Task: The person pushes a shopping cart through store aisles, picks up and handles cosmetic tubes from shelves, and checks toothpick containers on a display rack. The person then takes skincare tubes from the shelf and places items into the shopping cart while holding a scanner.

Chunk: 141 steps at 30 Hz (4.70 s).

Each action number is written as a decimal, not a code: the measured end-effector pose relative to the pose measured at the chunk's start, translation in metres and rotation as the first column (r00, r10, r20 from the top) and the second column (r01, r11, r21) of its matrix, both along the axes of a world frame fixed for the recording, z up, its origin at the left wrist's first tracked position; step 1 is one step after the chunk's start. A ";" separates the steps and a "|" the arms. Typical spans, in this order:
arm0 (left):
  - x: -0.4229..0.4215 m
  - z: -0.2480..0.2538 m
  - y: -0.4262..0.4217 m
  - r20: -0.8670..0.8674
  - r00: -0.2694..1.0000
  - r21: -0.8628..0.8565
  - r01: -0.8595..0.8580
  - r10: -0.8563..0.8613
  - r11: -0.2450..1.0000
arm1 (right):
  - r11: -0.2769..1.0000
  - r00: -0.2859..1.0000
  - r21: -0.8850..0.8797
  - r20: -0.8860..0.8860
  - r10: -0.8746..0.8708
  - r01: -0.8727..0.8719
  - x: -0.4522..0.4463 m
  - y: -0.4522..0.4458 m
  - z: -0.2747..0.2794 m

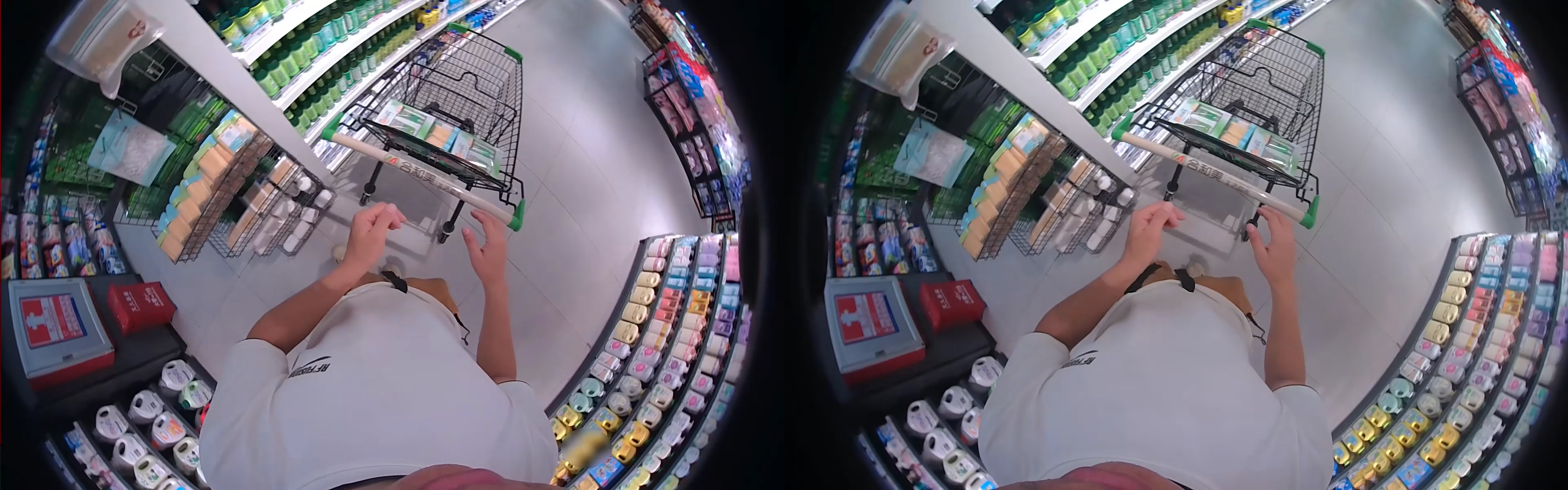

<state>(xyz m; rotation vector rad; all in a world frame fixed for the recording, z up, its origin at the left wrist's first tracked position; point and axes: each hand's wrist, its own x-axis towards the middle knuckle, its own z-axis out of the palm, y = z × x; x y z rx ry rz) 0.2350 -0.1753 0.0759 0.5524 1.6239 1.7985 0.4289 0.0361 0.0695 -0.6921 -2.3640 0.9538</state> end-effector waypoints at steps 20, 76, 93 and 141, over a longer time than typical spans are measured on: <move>-0.215 -0.068 0.147 -0.877 0.447 -0.270 -0.158 -0.175 0.950 | 0.953 0.862 0.297 0.496 -0.106 -0.053 -0.110 0.170 -0.087; -0.345 -0.145 0.526 -0.790 0.324 -0.551 -0.002 -0.521 0.834 | 0.889 0.801 0.339 0.412 -0.435 0.308 -0.208 0.421 -0.105; -0.368 -0.139 0.674 -0.645 0.345 -0.722 0.018 -0.682 0.692 | 0.932 0.768 0.044 0.553 -0.323 0.360 -0.252 0.591 -0.100; -0.537 -0.145 1.151 -0.776 -0.007 -0.620 0.187 -0.630 0.762 | 0.862 0.658 0.297 0.558 -0.506 0.411 -0.402 1.034 -0.113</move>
